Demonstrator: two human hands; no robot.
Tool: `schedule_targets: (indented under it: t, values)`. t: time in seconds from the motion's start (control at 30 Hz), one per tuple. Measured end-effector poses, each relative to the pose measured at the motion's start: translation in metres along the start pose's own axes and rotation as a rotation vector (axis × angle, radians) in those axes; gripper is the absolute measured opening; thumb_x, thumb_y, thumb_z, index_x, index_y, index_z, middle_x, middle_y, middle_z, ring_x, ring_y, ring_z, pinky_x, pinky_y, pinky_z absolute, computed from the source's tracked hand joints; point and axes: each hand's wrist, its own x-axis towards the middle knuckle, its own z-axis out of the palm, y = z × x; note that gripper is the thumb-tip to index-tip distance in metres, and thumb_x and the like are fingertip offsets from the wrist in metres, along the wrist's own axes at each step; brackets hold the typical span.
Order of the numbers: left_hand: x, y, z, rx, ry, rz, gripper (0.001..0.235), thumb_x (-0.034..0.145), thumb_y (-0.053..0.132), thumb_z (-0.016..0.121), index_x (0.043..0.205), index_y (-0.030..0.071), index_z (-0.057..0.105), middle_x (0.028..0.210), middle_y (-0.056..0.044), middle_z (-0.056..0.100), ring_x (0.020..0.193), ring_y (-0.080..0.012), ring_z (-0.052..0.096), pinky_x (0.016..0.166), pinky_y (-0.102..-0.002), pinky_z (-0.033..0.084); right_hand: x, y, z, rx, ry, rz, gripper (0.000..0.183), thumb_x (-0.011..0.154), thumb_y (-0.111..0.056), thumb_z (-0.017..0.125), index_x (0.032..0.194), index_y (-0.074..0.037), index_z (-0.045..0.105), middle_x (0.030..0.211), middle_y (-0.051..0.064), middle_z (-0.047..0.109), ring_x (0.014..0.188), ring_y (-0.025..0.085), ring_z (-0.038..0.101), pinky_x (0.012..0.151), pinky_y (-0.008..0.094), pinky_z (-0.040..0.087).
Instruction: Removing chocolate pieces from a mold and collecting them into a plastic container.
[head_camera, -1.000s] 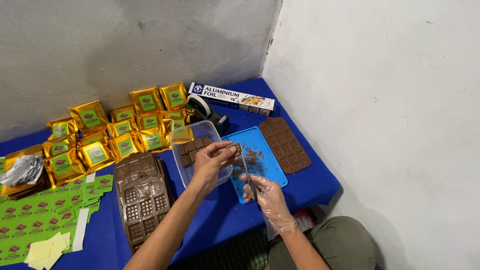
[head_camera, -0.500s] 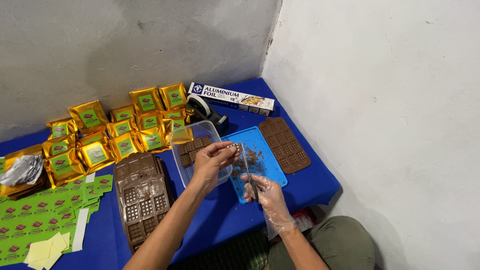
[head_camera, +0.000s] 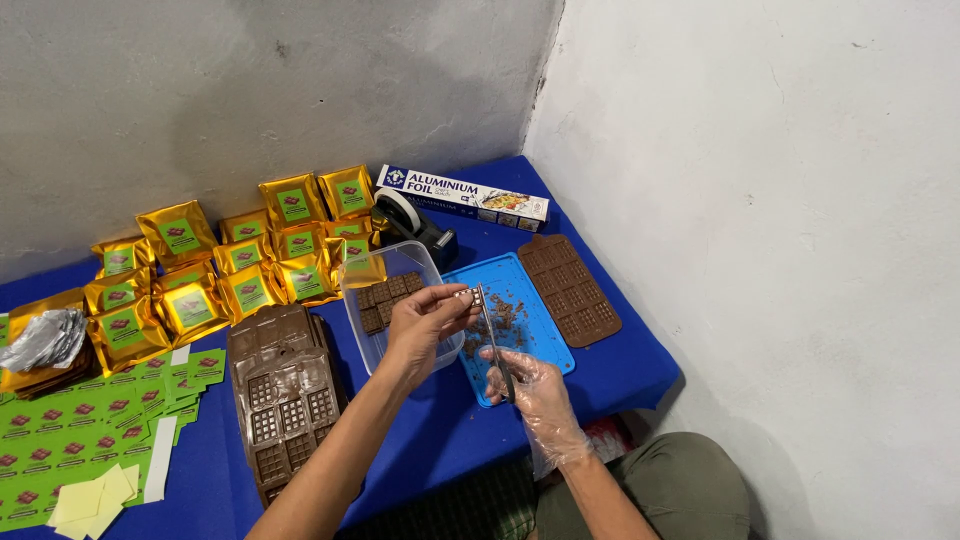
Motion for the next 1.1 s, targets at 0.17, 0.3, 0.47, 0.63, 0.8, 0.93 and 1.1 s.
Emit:
schedule_targets:
  t: [0.17,0.3,0.47,0.63,0.8,0.93,1.1]
  values:
    - [-0.001,0.001,0.000,0.014,-0.011,0.010,0.028,0.085,0.002,0.080,0.111,-0.007,0.074,0.091,-0.023,0.077,0.080,-0.0290,0.077,0.079,-0.035,0.067,0.001,0.001,0.000,-0.032,0.044,0.063,0.031,0.091,-0.009,0.074,0.120,0.002,0.078,0.078,0.008,0.069,0.067,0.018,0.064,0.064,0.029,0.060]
    - [-0.003,0.003,0.001,0.017,-0.015,0.001,0.030,0.085,0.001,0.079,0.113,-0.007,0.073,0.092,-0.024,0.078,0.081,-0.0288,0.077,0.080,-0.035,0.067,0.005,0.006,-0.002,-0.018,0.092,0.095,0.027,0.090,-0.008,0.075,0.115,0.002,0.079,0.080,0.011,0.071,0.064,0.018,0.064,0.061,0.029,0.060]
    - [-0.001,0.003,0.002,0.004,0.018,-0.008,0.027,0.088,0.003,0.076,0.113,-0.007,0.075,0.096,-0.022,0.077,0.087,-0.0309,0.077,0.083,-0.036,0.067,0.007,0.006,-0.006,-0.121,0.126,0.057,0.033,0.087,-0.008,0.079,0.116,0.006,0.076,0.079,0.005,0.061,0.059,0.012,0.053,0.061,0.029,0.053]
    - [-0.003,0.004,0.001,-0.017,0.027,-0.009,0.029,0.089,-0.001,0.074,0.117,-0.008,0.074,0.099,-0.023,0.077,0.092,-0.0323,0.077,0.088,-0.038,0.067,0.015,0.028,-0.027,-0.811,0.199,-0.016,0.051,0.084,-0.037,0.082,0.130,-0.017,0.075,0.059,-0.007,0.059,0.053,0.009,0.052,0.056,0.030,0.046]
    - [0.001,-0.004,-0.004,-0.027,-0.002,0.038,0.037,0.086,-0.004,0.076,0.122,-0.008,0.073,0.088,-0.014,0.072,0.089,-0.0289,0.075,0.091,-0.038,0.068,0.023,0.046,-0.035,-0.938,0.187,-0.204,0.047,0.086,-0.004,0.069,0.133,-0.005,0.067,0.132,0.019,0.069,0.126,0.033,0.066,0.107,0.041,0.053]
    - [-0.002,-0.003,-0.006,0.022,-0.029,0.078,0.041,0.084,-0.002,0.079,0.124,-0.004,0.074,0.083,-0.005,0.064,0.092,-0.0246,0.073,0.094,-0.039,0.069,0.029,0.070,-0.044,-1.007,0.212,-0.300,0.047,0.083,0.003,0.068,0.129,-0.003,0.068,0.125,0.018,0.073,0.118,0.032,0.069,0.101,0.041,0.056]
    - [-0.009,0.002,-0.006,0.087,-0.022,0.139,0.031,0.083,0.001,0.081,0.113,-0.002,0.075,0.093,-0.014,0.070,0.093,-0.0297,0.076,0.089,-0.040,0.070,0.032,0.085,-0.050,-1.080,0.255,-0.541,0.038,0.086,-0.002,0.064,0.123,-0.002,0.067,0.112,0.019,0.072,0.095,0.035,0.070,0.081,0.046,0.059]
